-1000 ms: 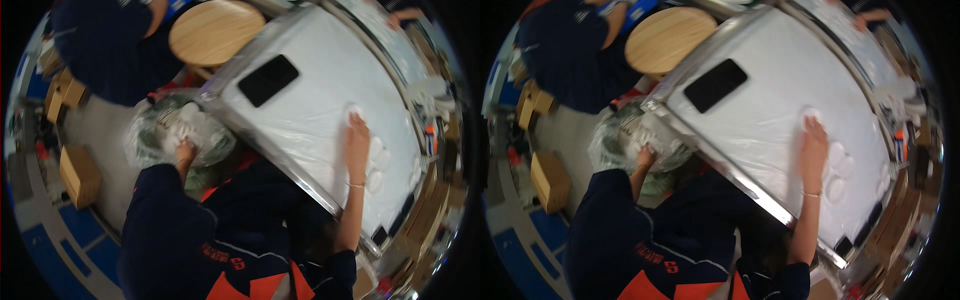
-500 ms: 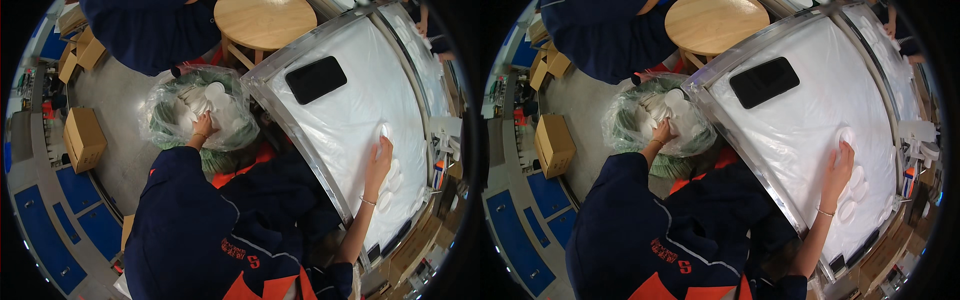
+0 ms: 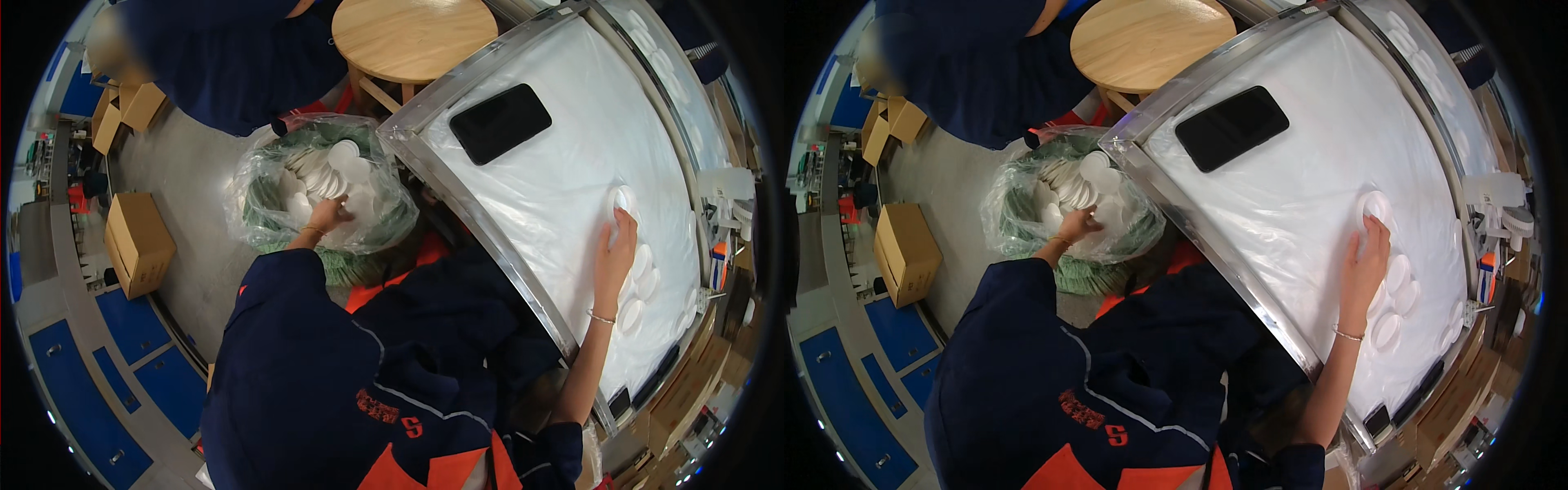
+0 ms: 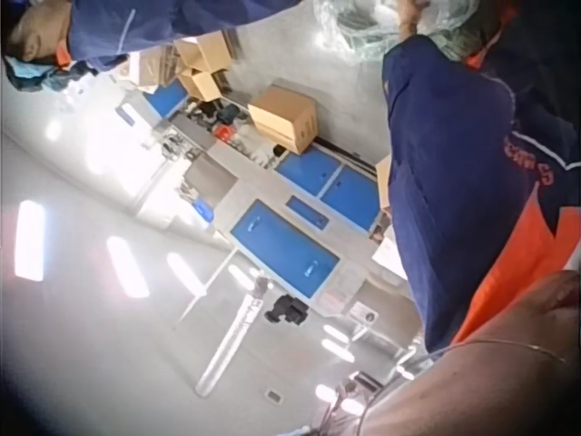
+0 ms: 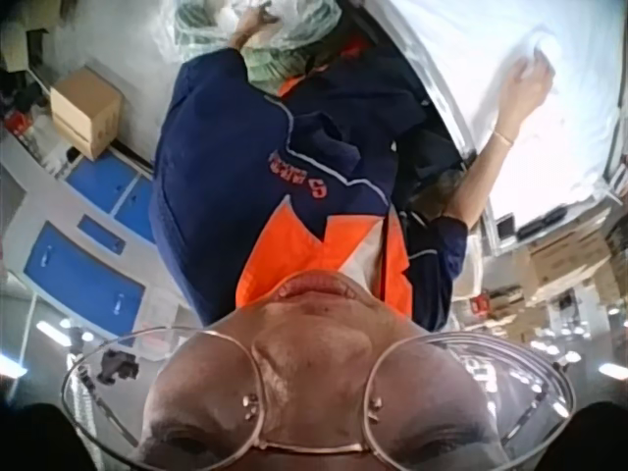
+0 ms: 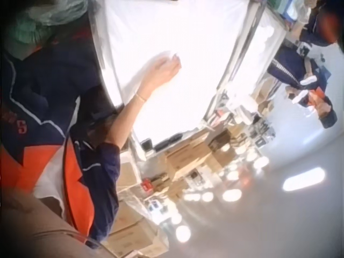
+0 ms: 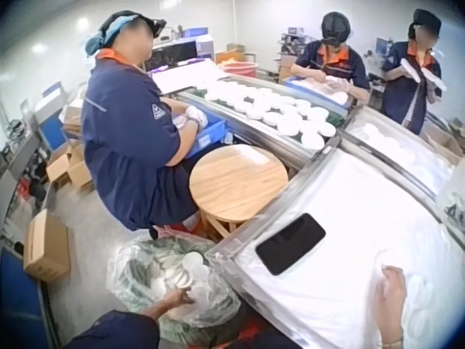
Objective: The recorder sorts, wipes, and packs white plastic jar lids into a large cardboard box in a manufacturing facility.
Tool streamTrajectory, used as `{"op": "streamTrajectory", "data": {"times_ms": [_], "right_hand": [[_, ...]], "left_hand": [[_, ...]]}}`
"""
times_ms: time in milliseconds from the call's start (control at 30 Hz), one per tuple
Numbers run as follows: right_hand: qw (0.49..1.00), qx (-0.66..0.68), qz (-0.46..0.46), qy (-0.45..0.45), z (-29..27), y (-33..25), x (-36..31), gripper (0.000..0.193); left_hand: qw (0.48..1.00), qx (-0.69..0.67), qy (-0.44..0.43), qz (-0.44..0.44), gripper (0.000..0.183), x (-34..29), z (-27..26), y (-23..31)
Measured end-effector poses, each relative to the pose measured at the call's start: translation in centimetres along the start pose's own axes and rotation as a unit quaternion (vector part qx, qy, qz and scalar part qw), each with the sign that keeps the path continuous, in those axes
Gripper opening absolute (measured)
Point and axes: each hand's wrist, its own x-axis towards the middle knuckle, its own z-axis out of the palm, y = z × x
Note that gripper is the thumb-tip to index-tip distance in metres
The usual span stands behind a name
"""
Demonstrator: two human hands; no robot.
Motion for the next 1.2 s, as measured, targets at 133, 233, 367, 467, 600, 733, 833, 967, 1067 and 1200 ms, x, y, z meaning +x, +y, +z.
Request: {"op": "streamTrajectory", "data": {"times_ms": [133, 233, 367, 467, 600, 733, 833, 967, 1067, 1200], "right_hand": [[1.0, -0.002, -0.012, 0.002, -0.2, 0.1, 0.1, 0.027], [1.0, 0.005, 0.006, -0.021, -0.7, -0.2, 0.2, 0.027], [1.0, 0.001, -0.007, -0.02, -1.2, 0.1, -0.2, 0.027], [1.0, -0.015, -0.015, -0.011, -1.5, 1.3, -1.0, 0.027], [1.0, 0.006, -0.017, 0.011, -1.4, 3.9, -2.2, 0.025], [0.998, 0.053, -0.014, 0.026, -3.6, 5.0, -1.6, 0.016], [0.993, 0.104, 0.007, 0.054, -3.3, 6.0, -1.3, 0.012], [0.987, 0.143, 0.029, 0.071, -3.9, 6.8, -2.0, 0.012], [0.97, 0.219, 0.064, 0.082, -4.0, 6.1, -2.0, 0.012], [0.978, 0.156, 0.077, 0.113, -4.8, 5.6, -1.6, 0.021]], "left_hand": [[0.987, -0.05, 0.154, 0.0, 0.053, -1.0, -3.3, 0.7], [0.965, -0.05, 0.255, -0.023, 0.052, -1.8, -5.4, 0.8], [0.87, -0.255, 0.422, -0.017, 0.048, -2.4, -8.8, 0.8], [0.855, -0.247, 0.442, -0.115, 0.042, -4.9, -14.3, 2.9], [0.776, -0.419, 0.467, 0.063, 0.041, -8.9, -21.4, 14.1], [0.724, -0.562, 0.375, 0.139, 0.041, -10.3, -24.3, 22.8], [0.768, -0.604, 0.164, 0.137, 0.031, -8.2, -23.9, 28.2], [0.877, -0.443, -0.039, 0.18, 0.042, -1.8, -21.2, 39.0], [0.938, -0.243, -0.132, 0.207, 0.04, 3.7, -18.7, 43.0], [0.912, 0.085, -0.155, 0.37, 0.038, 7.9, -16.8, 46.4]]}}
